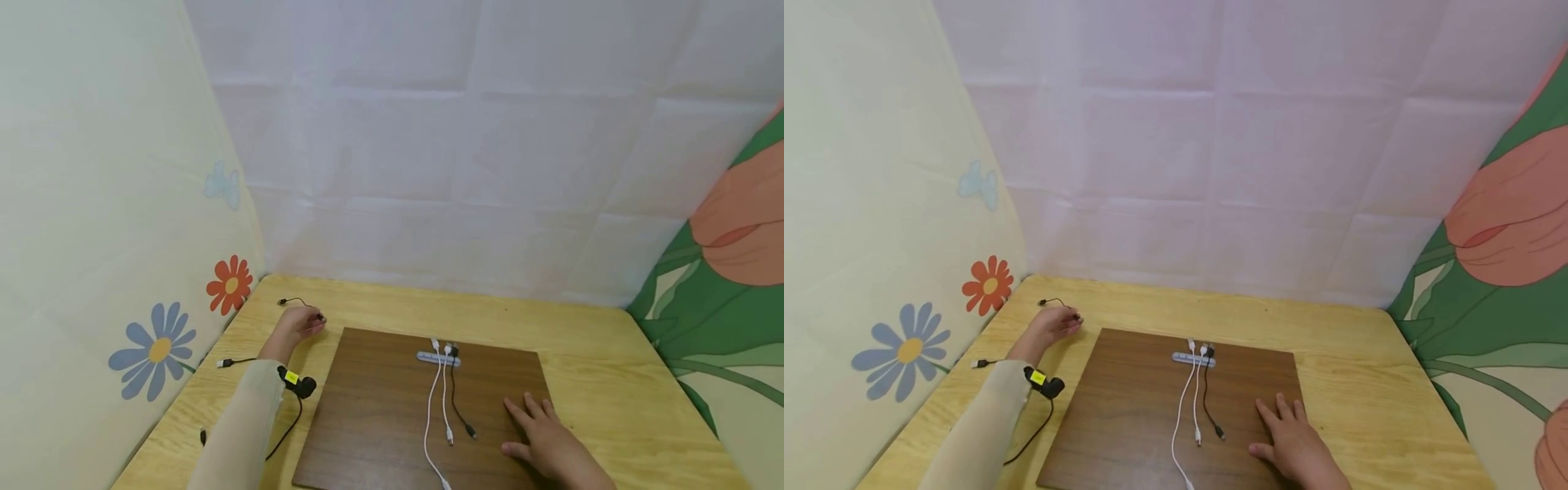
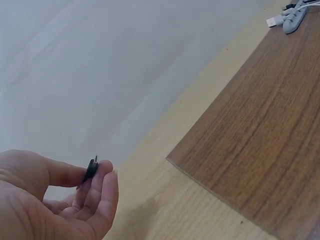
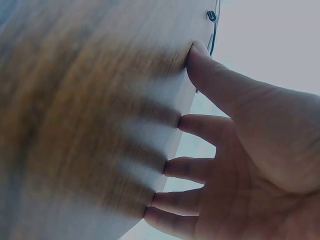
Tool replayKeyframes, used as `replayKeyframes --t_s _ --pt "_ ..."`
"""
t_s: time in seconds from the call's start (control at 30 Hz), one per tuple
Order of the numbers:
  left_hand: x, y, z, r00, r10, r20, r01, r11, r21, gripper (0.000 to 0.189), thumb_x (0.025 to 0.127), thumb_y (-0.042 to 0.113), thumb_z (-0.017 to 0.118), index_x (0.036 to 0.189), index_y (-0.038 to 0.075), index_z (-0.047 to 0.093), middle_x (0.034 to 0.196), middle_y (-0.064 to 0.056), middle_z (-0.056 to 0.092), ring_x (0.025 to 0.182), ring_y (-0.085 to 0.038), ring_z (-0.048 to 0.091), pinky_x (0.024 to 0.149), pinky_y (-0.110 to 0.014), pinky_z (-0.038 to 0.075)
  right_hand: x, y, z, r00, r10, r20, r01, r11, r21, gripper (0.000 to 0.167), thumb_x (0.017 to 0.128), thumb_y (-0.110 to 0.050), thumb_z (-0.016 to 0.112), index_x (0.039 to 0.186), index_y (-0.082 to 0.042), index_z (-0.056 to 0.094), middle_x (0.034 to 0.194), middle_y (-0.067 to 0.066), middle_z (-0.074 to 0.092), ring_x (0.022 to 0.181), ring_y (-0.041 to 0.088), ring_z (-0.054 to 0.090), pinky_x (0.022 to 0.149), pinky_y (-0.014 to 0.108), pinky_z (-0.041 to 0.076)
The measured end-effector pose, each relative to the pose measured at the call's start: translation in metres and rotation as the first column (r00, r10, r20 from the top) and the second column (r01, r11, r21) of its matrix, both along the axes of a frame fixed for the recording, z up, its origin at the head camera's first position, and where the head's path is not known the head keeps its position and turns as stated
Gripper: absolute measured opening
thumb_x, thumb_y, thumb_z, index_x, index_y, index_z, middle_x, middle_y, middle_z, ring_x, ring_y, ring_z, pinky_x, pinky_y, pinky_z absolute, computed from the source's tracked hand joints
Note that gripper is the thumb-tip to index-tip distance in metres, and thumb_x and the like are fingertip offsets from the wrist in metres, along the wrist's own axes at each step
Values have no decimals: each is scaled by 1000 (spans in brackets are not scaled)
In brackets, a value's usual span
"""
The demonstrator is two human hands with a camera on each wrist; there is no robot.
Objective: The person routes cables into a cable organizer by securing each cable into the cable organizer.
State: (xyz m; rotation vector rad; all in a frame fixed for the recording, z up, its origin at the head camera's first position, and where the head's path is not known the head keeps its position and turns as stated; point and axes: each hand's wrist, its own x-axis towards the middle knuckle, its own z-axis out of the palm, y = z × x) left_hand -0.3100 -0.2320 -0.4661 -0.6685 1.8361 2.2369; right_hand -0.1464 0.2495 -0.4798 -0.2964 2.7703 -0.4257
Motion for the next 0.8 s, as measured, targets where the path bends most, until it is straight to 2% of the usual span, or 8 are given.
replayKeyframes --t_s 0.1,0.2,0.33,0.5,0.6,0.67,0.8 --pt "1 -4 -3 1000 -7 -19 8 1000 25 17 103 1 51 114 -10 56 71 -5 67 66 -12 67 67 -23 58 -1 0 0 1000 -8 17 8 1000 6 89 84 -61 70 148 -3 49 151 43 29 134 72 18 99 79 30" --pt "3 -5 -3 998 -26 -55 27 999 22 20 102 -1 53 118 -12 55 77 -5 67 70 -13 67 70 -23 58 -1 0 -1 1000 -5 20 5 1000 17 90 83 -62 69 148 -3 49 151 43 29 133 72 19 98 79 30" --pt "6 -5 0 990 -90 -106 86 995 -44 25 102 -1 55 123 -12 54 92 -9 68 78 -12 67 73 -21 57 0 -1 -1 1000 -2 15 1 1000 16 89 83 -61 71 147 -2 49 150 43 29 133 72 20 98 79 31" --pt "10 -1 7 974 -151 -170 127 981 -144 33 102 5 59 131 -10 51 113 -15 64 86 -12 67 74 -20 56 0 -1 0 1000 -6 18 6 1000 10 89 84 -60 71 148 -2 49 151 43 28 134 72 18 98 79 31" --pt "13 5 15 961 -189 -202 148 968 -203 39 103 9 59 136 -10 50 122 -18 60 95 -15 66 78 -21 56 0 0 0 1000 -11 20 11 1000 10 89 84 -60 70 148 -2 48 152 43 27 135 71 17 99 79 31" --pt "16 9 19 952 -212 -221 160 959 -232 36 103 9 59 132 -10 52 129 -20 57 105 -21 64 83 -24 56 0 0 0 1000 -12 21 12 1000 10 90 84 -61 70 148 -2 48 152 43 26 135 71 16 99 79 30" --pt "22 19 27 931 -261 -253 191 943 -272 23 103 7 57 120 -9 54 130 -20 57 118 -33 58 89 -30 56 0 0 -1 1000 -13 26 13 1000 6 91 83 -61 70 149 -3 47 152 43 25 135 71 16 98 79 30"
